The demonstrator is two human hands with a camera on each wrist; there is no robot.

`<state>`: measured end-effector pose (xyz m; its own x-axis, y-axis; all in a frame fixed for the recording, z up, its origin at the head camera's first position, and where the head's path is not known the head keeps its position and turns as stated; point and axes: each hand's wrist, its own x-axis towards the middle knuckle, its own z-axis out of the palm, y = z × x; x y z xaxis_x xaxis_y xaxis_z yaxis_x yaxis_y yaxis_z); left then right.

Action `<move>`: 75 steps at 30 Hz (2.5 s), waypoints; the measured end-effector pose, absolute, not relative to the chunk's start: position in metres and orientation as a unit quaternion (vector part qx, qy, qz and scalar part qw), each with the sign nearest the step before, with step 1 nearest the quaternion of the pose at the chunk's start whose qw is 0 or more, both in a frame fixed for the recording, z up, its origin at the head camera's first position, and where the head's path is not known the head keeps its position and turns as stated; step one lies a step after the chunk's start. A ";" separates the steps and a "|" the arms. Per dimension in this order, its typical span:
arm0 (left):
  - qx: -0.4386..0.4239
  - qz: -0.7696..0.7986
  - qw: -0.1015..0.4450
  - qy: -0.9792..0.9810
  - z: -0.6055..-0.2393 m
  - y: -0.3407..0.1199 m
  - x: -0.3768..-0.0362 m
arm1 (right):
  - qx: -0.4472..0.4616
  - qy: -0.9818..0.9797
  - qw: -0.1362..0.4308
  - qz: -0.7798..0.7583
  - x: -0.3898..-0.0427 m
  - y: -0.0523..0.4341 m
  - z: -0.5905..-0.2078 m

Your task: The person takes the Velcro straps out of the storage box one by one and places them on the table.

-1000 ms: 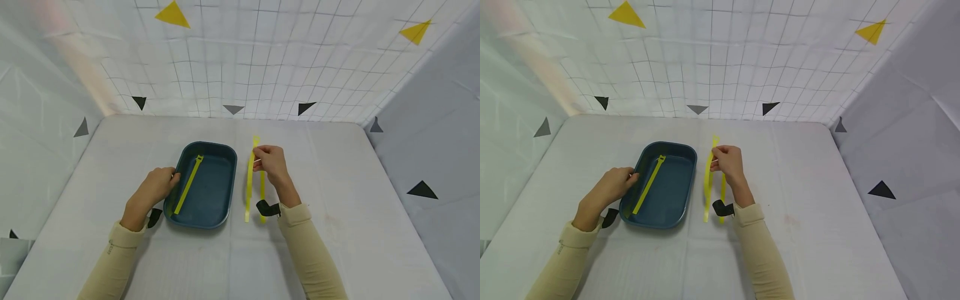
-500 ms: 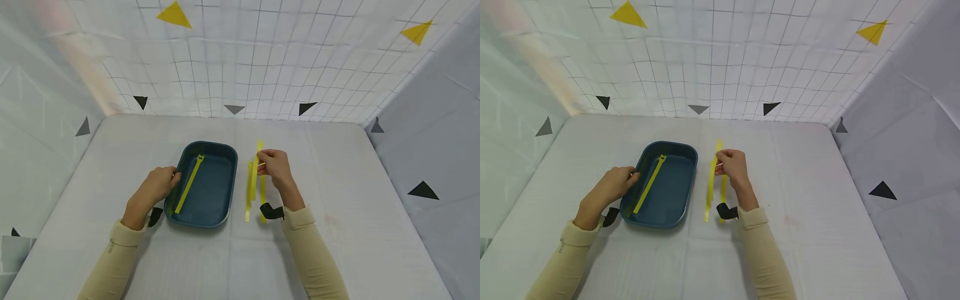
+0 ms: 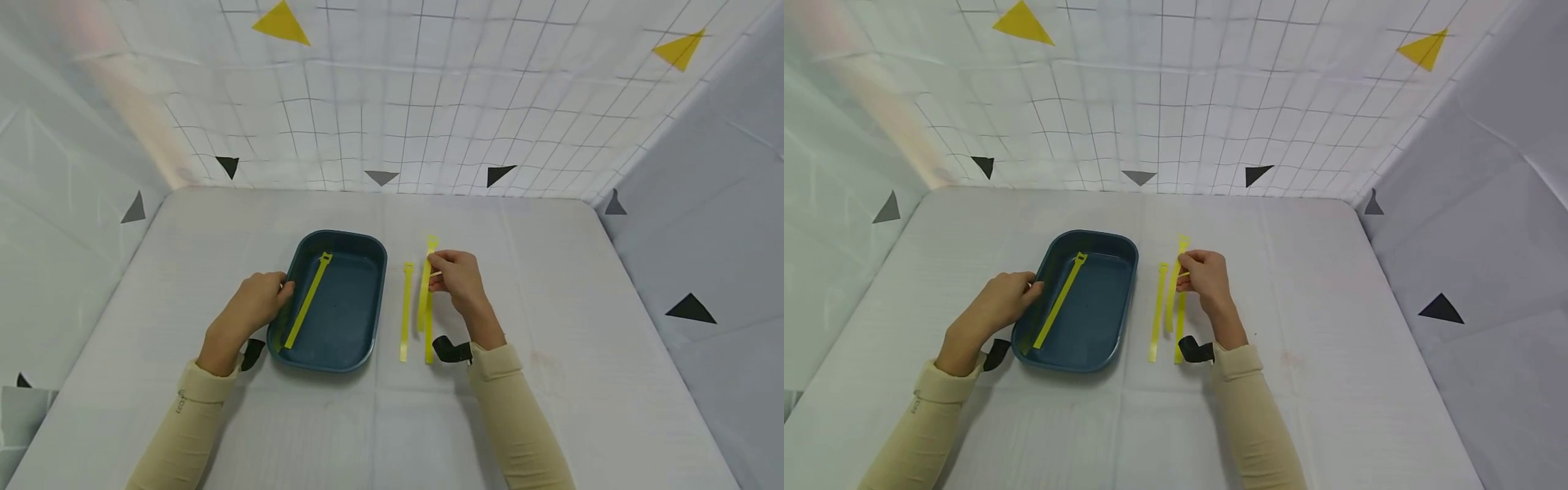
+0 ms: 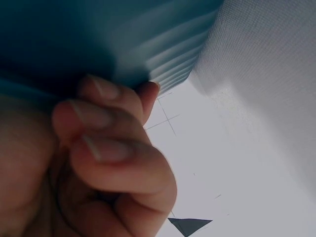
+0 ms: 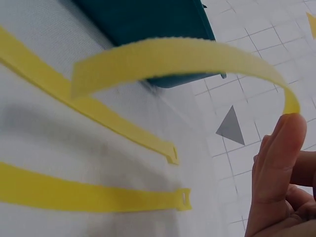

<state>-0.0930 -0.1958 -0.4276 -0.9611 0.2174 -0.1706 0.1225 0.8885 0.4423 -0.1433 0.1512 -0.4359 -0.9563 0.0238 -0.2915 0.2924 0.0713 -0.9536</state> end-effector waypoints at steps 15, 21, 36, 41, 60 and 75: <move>0.090 0.222 0.107 0.965 -0.427 -0.195 -0.092 | 0.127 0.733 0.110 -0.659 -0.139 0.168 -0.444; 0.087 0.221 0.105 0.966 -0.426 -0.194 -0.090 | 0.136 0.731 0.110 -0.660 -0.139 0.173 -0.449; 0.089 0.220 0.098 0.966 -0.427 -0.194 -0.090 | 0.156 0.745 0.111 -0.639 -0.137 0.185 -0.459; 0.089 0.220 0.103 0.966 -0.428 -0.195 -0.090 | 0.157 0.761 0.111 -0.619 -0.137 0.187 -0.464; 0.089 0.222 0.098 0.966 -0.427 -0.195 -0.090 | 0.102 0.805 0.113 -0.573 -0.140 0.197 -0.481; 0.091 0.220 0.091 0.967 -0.426 -0.193 -0.090 | 0.109 0.883 0.083 -0.448 -0.141 0.195 -0.478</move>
<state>-0.0899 -0.1926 -0.4257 -0.9670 0.2162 -0.1349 0.1365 0.8866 0.4420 -0.1414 0.1947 -0.4780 -0.9625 0.1183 -0.2443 0.2670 0.5746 -0.7736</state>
